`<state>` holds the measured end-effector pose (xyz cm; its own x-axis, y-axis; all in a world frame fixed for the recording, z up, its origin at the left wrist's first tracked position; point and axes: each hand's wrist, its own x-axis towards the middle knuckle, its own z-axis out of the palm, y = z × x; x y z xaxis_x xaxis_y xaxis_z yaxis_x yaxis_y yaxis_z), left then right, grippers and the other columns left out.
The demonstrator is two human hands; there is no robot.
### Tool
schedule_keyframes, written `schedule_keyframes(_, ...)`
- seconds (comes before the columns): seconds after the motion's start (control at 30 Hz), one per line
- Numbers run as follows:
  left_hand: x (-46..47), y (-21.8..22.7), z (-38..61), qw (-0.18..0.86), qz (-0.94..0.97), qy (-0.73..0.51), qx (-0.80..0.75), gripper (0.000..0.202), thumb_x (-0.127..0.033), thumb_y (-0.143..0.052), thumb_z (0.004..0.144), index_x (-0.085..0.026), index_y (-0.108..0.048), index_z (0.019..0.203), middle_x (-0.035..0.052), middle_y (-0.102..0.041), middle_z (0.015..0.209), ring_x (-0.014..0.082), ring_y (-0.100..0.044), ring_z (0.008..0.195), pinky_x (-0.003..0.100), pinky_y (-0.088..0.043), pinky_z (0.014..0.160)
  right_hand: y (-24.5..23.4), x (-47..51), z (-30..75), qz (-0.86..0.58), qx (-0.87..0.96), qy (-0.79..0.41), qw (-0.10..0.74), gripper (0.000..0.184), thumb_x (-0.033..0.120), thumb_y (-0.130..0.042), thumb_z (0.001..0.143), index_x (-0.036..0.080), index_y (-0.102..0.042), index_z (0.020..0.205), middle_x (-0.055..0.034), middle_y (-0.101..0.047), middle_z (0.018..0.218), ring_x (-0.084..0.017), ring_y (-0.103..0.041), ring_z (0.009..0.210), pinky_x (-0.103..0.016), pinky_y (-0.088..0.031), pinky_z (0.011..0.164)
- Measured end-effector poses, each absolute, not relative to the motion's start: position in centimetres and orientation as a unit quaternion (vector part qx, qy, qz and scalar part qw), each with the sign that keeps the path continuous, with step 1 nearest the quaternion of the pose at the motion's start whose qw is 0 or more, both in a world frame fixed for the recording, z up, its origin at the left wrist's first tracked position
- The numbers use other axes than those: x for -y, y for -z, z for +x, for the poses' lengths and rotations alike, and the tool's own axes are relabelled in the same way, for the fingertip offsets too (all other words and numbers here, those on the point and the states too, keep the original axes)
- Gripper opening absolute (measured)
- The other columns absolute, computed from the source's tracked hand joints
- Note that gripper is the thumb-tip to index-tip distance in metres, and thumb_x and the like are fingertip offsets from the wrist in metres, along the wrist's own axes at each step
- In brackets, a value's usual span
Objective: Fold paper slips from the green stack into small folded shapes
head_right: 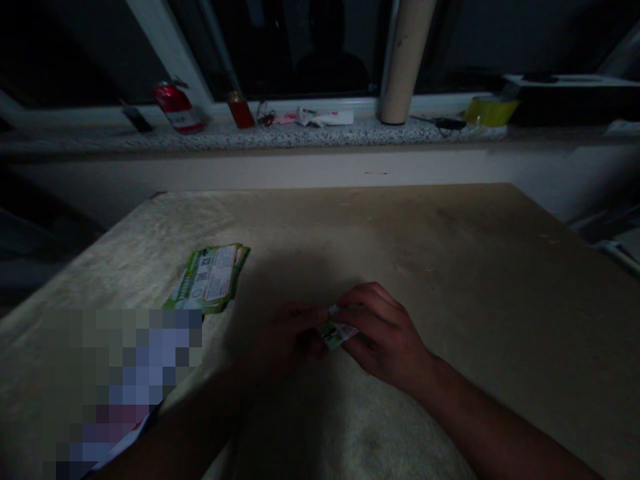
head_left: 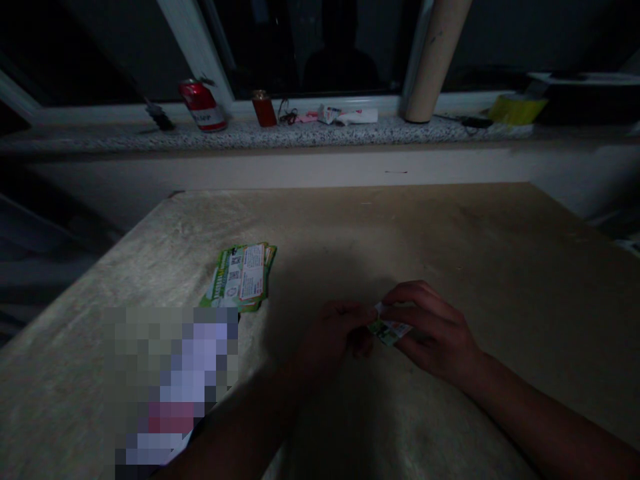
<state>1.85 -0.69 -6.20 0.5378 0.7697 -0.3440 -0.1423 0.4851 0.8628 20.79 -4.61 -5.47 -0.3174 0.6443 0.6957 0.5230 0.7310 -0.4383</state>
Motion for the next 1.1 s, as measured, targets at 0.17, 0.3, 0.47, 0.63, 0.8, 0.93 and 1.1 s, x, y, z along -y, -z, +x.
schedule_keyframes(0.17, 0.9, 5.9, 1.8, 0.772, 0.411, -0.294, -0.385, 0.032, -0.041, -0.073, 0.076, -0.015, -0.064, 0.061, -0.0017, -0.052, 0.048, 0.01, -0.047, 0.044, 0.025, -0.034, 0.046, 5.6, 4.7, 20.8, -0.361, 0.808, -0.069, 0.461, 0.03, 0.017, -0.067, 0.091, 0.025, -0.066, 0.12, -0.0091, -0.067, 0.103, -0.025, -0.064, 0.094, -0.043, -0.056, 0.079)
schedule_keyframes(0.3, 0.9, 5.8, 1.8, 0.781, 0.406, -0.29, -0.376, 0.032, -0.042, -0.074, 0.075, -0.015, -0.065, 0.062, -0.0015, -0.053, 0.049, 0.0105, -0.047, 0.045, 0.025, -0.037, 0.047, 5.7, 4.6, 20.8, -0.359, 0.808, -0.074, 0.461, 0.029, 0.015, -0.069, 0.089, 0.024, -0.068, 0.117, -0.0093, -0.067, 0.102, -0.025, -0.064, 0.094, -0.042, -0.056, 0.08)
schedule_keyframes(0.47, 0.9, 6.1, 1.7, 0.779, 0.41, -0.285, -0.378, 0.032, -0.043, -0.073, 0.075, -0.015, -0.065, 0.062, -0.0017, -0.054, 0.049, 0.0108, -0.048, 0.044, 0.025, -0.037, 0.047, 5.6, 4.6, 20.8, -0.354, 0.807, -0.076, 0.467, 0.027, 0.016, -0.068, 0.09, 0.023, -0.07, 0.116, -0.0096, -0.068, 0.1, -0.025, -0.065, 0.092, -0.042, -0.056, 0.078)
schedule_keyframes(0.63, 0.8, 6.1, 1.7, 0.769, 0.445, -0.264, -0.376, 0.037, -0.048, -0.069, 0.079, -0.015, -0.063, 0.062, -0.0014, -0.053, 0.048, 0.0109, -0.048, 0.044, 0.025, -0.036, 0.046, 5.7, 4.6, 20.9, -0.344, 0.809, -0.073, 0.47, 0.026, 0.015, -0.069, 0.088, 0.022, -0.069, 0.114, -0.0099, -0.069, 0.1, -0.025, -0.065, 0.092, -0.042, -0.056, 0.078)
schedule_keyframes(0.8, 0.7, 6.0, 1.6, 0.749, 0.495, -0.246, -0.366, 0.042, -0.05, -0.061, 0.086, -0.018, -0.059, 0.059, -0.0021, -0.05, 0.048, 0.0111, -0.045, 0.044, 0.026, -0.035, 0.048, 5.5, 4.6, 20.8, -0.348, 0.806, -0.092, 0.47, 0.02, 0.016, -0.069, 0.087, 0.022, -0.07, 0.107, -0.0083, -0.07, 0.092, -0.024, -0.066, 0.085, -0.04, -0.056, 0.073)
schedule_keyframes(0.93, 0.9, 5.8, 1.2, 0.691, 0.577, -0.238, -0.365, 0.055, -0.058, -0.047, 0.095, -0.018, -0.056, 0.059, -0.0022, -0.049, 0.051, 0.0117, -0.045, 0.049, 0.027, -0.034, 0.052, 5.3, 4.8, 20.4, -0.384, 0.781, -0.134, 0.474, 0.013, 0.015, -0.067, 0.087, 0.022, -0.072, 0.097, -0.0057, -0.07, 0.082, -0.021, -0.065, 0.076, -0.035, -0.054, 0.067)
schedule_keyframes(1.1, 0.9, 5.2, 0.6, 0.52, 0.709, -0.274, -0.39, 0.043, -0.051, -0.05, 0.098, -0.017, -0.062, 0.075, -0.0017, -0.054, 0.063, 0.013, -0.047, 0.059, 0.026, -0.034, 0.056, 5.6, 5.1, 20.4, -0.482, 0.678, -0.295, 0.47, 0.01, 0.025, -0.069, 0.088, 0.019, -0.069, 0.08, -0.001, -0.064, 0.068, -0.014, -0.058, 0.058, -0.025, -0.046, 0.051)
